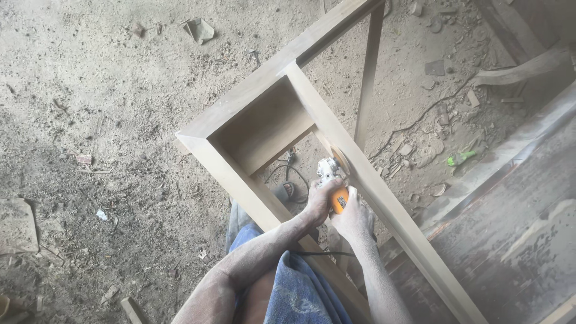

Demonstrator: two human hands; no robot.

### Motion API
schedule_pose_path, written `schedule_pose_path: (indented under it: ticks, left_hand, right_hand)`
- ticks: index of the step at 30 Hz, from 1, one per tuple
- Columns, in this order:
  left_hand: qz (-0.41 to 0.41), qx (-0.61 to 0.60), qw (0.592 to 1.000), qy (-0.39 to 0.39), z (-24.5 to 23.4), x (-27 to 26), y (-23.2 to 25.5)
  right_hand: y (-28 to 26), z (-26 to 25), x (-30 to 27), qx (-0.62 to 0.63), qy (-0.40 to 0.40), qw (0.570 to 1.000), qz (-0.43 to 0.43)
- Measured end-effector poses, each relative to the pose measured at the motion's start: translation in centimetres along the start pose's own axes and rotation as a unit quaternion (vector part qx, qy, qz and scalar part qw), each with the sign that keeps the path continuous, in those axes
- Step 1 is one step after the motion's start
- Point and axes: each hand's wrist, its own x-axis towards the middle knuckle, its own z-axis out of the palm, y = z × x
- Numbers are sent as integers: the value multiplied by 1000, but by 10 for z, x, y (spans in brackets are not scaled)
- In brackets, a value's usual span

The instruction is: The person uses an electric sander to smooth the surfaces of a wooden frame. They move the sander along the edges and inner corners of the frame, generating sawdust as they work.

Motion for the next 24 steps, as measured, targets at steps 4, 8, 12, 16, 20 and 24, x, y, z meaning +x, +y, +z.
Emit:
schedule_pose_path:
  ticks: [4, 8, 12, 16, 20, 24]
  left_hand:
    - [-17, 6, 998, 60, 13, -8, 16]
    - [18, -8, 1000, -10, 9, -4, 24]
    - [59, -15, 996, -66, 6, 4, 32]
    - [-29, 9, 997, 72, 19, -3, 31]
    - [-37, 0, 998, 46, 24, -12, 3]
    - [-89, 46, 994, 46, 21, -25, -21]
  right_hand:
    - [-6, -6, 0, -4, -5, 1000, 6]
    - [-15, -15, 7, -12, 27, 999, -40]
    - [-24, -21, 12, -17, 8, 999, -40]
    - [-17, -23, 14, -20, 15, 999, -43]
    - [11, -15, -2, -8, 19, 1000, -21]
    - [37, -3, -16, -10, 48, 999, -22]
